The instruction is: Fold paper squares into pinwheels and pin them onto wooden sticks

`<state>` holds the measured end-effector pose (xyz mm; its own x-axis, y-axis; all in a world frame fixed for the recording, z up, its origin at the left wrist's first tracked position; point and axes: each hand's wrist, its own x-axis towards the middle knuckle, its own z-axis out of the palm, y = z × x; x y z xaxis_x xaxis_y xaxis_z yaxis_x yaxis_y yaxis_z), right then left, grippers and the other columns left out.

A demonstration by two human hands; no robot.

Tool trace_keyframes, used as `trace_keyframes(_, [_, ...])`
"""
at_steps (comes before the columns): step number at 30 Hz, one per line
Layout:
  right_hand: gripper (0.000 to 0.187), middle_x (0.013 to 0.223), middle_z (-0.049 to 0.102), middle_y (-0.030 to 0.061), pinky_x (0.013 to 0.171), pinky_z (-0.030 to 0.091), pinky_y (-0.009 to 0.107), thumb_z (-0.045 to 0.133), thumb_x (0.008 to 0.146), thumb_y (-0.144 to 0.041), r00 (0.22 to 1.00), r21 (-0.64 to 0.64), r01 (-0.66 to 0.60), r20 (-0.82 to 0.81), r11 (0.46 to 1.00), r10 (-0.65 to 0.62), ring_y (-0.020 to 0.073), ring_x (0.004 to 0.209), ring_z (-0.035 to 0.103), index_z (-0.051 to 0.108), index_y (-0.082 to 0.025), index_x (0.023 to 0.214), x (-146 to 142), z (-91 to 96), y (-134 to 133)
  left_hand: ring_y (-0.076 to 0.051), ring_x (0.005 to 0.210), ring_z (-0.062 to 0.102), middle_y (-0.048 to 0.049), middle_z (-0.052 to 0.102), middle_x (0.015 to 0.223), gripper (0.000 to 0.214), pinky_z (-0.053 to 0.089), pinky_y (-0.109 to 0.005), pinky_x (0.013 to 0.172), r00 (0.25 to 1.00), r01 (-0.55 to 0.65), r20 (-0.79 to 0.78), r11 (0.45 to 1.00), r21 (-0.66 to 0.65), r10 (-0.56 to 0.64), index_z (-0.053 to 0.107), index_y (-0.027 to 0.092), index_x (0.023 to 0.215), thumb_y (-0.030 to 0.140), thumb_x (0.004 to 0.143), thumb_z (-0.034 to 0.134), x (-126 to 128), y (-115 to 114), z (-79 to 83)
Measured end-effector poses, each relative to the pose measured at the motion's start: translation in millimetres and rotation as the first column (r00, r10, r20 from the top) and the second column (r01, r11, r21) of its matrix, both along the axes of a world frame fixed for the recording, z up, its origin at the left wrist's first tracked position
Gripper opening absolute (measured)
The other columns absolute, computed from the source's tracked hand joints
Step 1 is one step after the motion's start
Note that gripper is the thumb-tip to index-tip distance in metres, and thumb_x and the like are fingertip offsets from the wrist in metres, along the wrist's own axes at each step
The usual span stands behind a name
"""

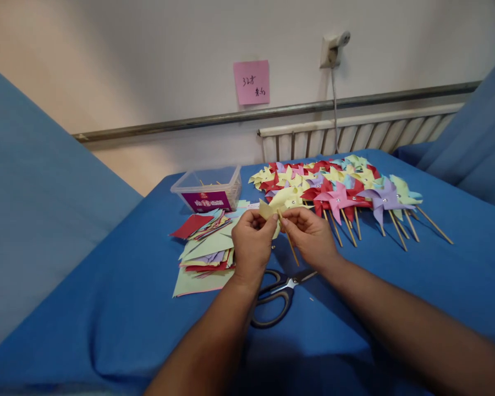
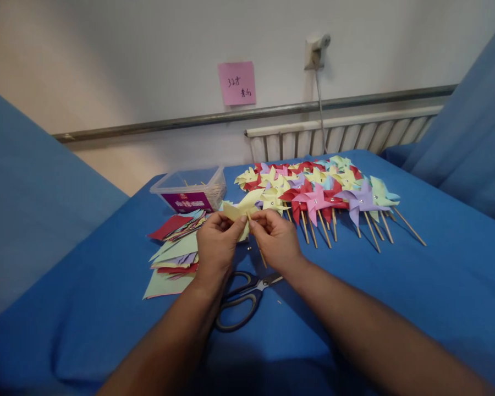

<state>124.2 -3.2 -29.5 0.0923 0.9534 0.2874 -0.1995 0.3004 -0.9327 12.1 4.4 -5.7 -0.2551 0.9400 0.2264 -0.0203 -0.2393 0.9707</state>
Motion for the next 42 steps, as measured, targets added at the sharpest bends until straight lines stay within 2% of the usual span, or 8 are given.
trace_keyframes(7, [0.018, 0.072, 0.068, 0.0005, 0.060, 0.049, 0.026, 0.071, 0.078, -0.035, 1.000, 0.014, 0.013, -0.010, 1.000, -0.013, 0.0141, 0.066, 0.063, 0.067, -0.020, 0.086, -1.1, 3.7, -2.7, -0.011, 0.059, 0.058, 0.0009, 0.066, 0.067, 0.024, 0.044, -0.022, 0.056, 1.000, -0.023, 0.011, 1.000, 0.005, 0.023, 0.063, 0.015, 0.074, 0.028, 0.062, 0.079, 0.8, -2.8, 5.0])
trace_keyframes(10, [0.019, 0.071, 0.068, 0.0000, 0.054, 0.046, 0.024, 0.071, 0.077, -0.036, 0.999, 0.000, -0.011, -0.038, 1.000, 0.011, 0.0128, 0.062, 0.061, 0.068, -0.020, 0.087, -1.2, 3.7, -2.8, -0.012, 0.058, 0.058, 0.0007, 0.066, 0.067, 0.024, 0.045, -0.022, 0.056, 1.000, -0.027, 0.006, 1.000, -0.007, 0.027, 0.063, 0.015, 0.075, 0.028, 0.062, 0.078, 1.0, -3.6, 6.4])
trace_keyframes(15, [0.022, 0.065, 0.064, -0.0020, 0.044, 0.038, 0.022, 0.071, 0.077, -0.038, 0.999, -0.022, -0.028, -0.047, 0.999, 0.027, 0.0090, 0.049, 0.050, 0.066, -0.019, 0.087, -1.6, 2.6, -1.9, -0.012, 0.059, 0.060, -0.0001, 0.067, 0.068, 0.023, 0.046, -0.023, 0.057, 1.000, -0.028, 0.004, 1.000, -0.010, 0.028, 0.063, 0.015, 0.074, 0.027, 0.062, 0.078, 1.3, -4.1, 6.6])
trace_keyframes(34, [0.022, 0.062, 0.061, -0.0043, 0.043, 0.037, 0.020, 0.073, 0.076, -0.036, 0.997, -0.022, -0.035, -0.075, 0.999, 0.034, 0.0074, 0.047, 0.048, 0.063, -0.019, 0.086, -2.3, 1.7, -1.0, -0.011, 0.056, 0.057, 0.0020, 0.064, 0.064, 0.020, 0.043, -0.021, 0.053, 0.999, -0.036, -0.027, 0.999, -0.013, 0.036, 0.062, 0.016, 0.071, 0.027, 0.063, 0.077, 1.9, -6.7, 9.5])
trace_keyframes(42, [0.022, 0.063, 0.060, -0.0043, 0.043, 0.038, 0.021, 0.073, 0.076, -0.038, 0.999, -0.022, -0.023, -0.034, 1.000, 0.022, 0.0085, 0.048, 0.049, 0.063, -0.020, 0.085, -2.7, 3.2, -2.8, -0.011, 0.055, 0.056, 0.0027, 0.063, 0.063, 0.019, 0.043, -0.021, 0.053, 0.998, -0.047, -0.053, 0.999, -0.009, 0.046, 0.063, 0.016, 0.071, 0.026, 0.063, 0.076, 1.7, -6.6, 9.5])
